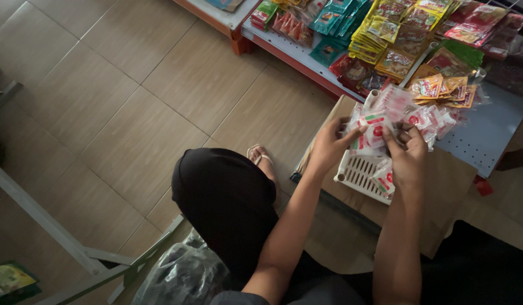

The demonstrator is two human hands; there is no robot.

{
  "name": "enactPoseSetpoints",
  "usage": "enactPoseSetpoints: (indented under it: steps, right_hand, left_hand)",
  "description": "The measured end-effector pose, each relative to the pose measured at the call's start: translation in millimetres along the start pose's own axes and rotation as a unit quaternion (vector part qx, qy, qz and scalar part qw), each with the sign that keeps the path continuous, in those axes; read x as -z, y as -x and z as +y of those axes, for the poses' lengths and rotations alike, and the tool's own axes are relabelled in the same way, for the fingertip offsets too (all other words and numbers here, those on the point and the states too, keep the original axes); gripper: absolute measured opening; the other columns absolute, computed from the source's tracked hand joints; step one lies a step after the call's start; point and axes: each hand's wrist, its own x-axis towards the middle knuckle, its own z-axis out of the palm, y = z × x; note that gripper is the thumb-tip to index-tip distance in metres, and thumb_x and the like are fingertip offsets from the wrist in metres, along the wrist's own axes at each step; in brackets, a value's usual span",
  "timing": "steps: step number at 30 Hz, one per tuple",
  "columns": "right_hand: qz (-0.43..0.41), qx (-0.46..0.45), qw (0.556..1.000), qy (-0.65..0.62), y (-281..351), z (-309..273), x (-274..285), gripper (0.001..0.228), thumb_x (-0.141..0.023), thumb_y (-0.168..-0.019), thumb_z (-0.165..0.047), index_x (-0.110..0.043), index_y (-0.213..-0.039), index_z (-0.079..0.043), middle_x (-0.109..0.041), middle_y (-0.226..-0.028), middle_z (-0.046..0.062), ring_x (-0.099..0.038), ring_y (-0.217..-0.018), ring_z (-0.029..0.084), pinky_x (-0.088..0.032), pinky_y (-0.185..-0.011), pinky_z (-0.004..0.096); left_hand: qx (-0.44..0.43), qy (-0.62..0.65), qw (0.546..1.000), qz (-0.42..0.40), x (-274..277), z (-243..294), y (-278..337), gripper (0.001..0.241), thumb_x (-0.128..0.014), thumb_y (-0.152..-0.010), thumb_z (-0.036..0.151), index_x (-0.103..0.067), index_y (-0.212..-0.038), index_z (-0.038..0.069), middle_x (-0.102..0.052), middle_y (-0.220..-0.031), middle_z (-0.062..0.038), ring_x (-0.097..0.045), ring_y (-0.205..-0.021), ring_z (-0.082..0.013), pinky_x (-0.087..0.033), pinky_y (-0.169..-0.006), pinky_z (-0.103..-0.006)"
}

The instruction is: The person arranges snack packets on a shelf, then sits on the floor to organize small white packets from a basket onto a cardboard box. The person handles the packets one by one, placing them in neat rows.

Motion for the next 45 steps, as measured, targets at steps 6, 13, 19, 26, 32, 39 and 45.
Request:
enactPoseSetpoints:
  steps: [6, 13, 19, 26, 32, 39, 45]
  right_hand:
    - [0.016, -0.031, 0.999, -0.028, 2, -7, -3, 0.025, -0.071, -0.101, -0.01, -0.058, -0.121, -0.004, -0.072, -0.104, 0.005, -0.067, -0.09, 0.008, -0.055, -0.08, 0.022]
    - [0.014, 0.006, 1.0, -0.01, 2, -9, -1, 0.02, -0.075, -0.102, -0.012, -0.062, -0.115, -0.006, -0.067, -0.103, -0.003, -0.063, -0.09, 0.005, -0.054, -0.078, 0.023]
    - [0.036, -0.008, 0.999, -0.017, -1, -7, 16, 0.018, -0.077, -0.101, -0.016, -0.065, -0.113, -0.009, -0.069, -0.099, -0.001, -0.062, -0.082, 0.006, -0.051, -0.07, 0.022]
    - [0.026, -0.025, 0.995, -0.091, 3, -19, 21, 0.023, -0.075, -0.099, -0.016, -0.06, -0.115, -0.012, -0.071, -0.095, 0.001, -0.064, -0.068, 0.011, -0.048, -0.057, 0.023]
    - [0.008, 0.006, 0.994, -0.108, 18, -48, 15, 0.021, -0.072, -0.099, -0.012, -0.061, -0.116, -0.008, -0.073, -0.1, 0.002, -0.068, -0.073, 0.012, -0.051, -0.06, 0.025]
    - [-0.016, -0.023, 0.998, -0.056, 25, -41, 29, 0.017, -0.078, -0.096, -0.011, -0.07, -0.11, -0.007, -0.066, -0.084, -0.004, -0.05, -0.061, 0.001, -0.037, -0.052, 0.019]
    - [0.069, -0.052, 0.996, -0.001, 17, -34, 40, 0.021, -0.085, -0.093, -0.02, -0.075, -0.107, -0.007, -0.07, -0.09, -0.002, -0.054, -0.07, 0.001, -0.038, -0.061, 0.018]
  left_hand:
    - [0.003, 0.036, 0.999, -0.016, -1, 1, 1, 0.058, -0.078, -0.089, 0.035, -0.066, -0.124, -0.009, -0.075, -0.097, -0.014, -0.07, -0.084, -0.0141, -0.057, -0.075, -0.0308]
    - [-0.004, -0.017, 1.0, 0.006, 0, 0, 2, 0.05, -0.077, -0.092, 0.033, -0.069, -0.123, -0.005, -0.077, -0.096, -0.011, -0.07, -0.083, -0.0128, -0.057, -0.075, -0.029]
    - [0.055, 0.008, 0.997, 0.057, 0, -10, -4, 0.044, -0.076, -0.091, 0.028, -0.067, -0.122, -0.001, -0.073, -0.091, -0.009, -0.065, -0.07, -0.0142, -0.054, -0.059, -0.0303]
    - [0.051, 0.167, 0.983, 0.063, 1, -24, -9, 0.038, -0.069, -0.095, 0.027, -0.062, -0.122, 0.001, -0.069, -0.1, -0.005, -0.07, -0.08, -0.0105, -0.065, -0.059, -0.0307]
    - [0.071, 0.112, 0.99, 0.052, -4, -13, -7, 0.045, -0.069, -0.101, 0.029, -0.062, -0.128, -0.007, -0.068, -0.1, -0.014, -0.067, -0.081, -0.0139, -0.061, -0.065, -0.0317]
    - [0.107, 0.193, 0.974, -0.053, -22, -5, -2, 0.056, -0.065, -0.1, 0.03, -0.051, -0.14, -0.006, -0.069, -0.112, -0.013, -0.07, -0.095, -0.015, -0.065, -0.074, -0.034]
    - [0.07, 0.171, 0.975, -0.12, -30, 5, 5, 0.058, -0.071, -0.095, 0.018, -0.047, -0.143, -0.004, -0.068, -0.118, -0.015, -0.072, -0.097, -0.0173, -0.063, -0.075, -0.0326]
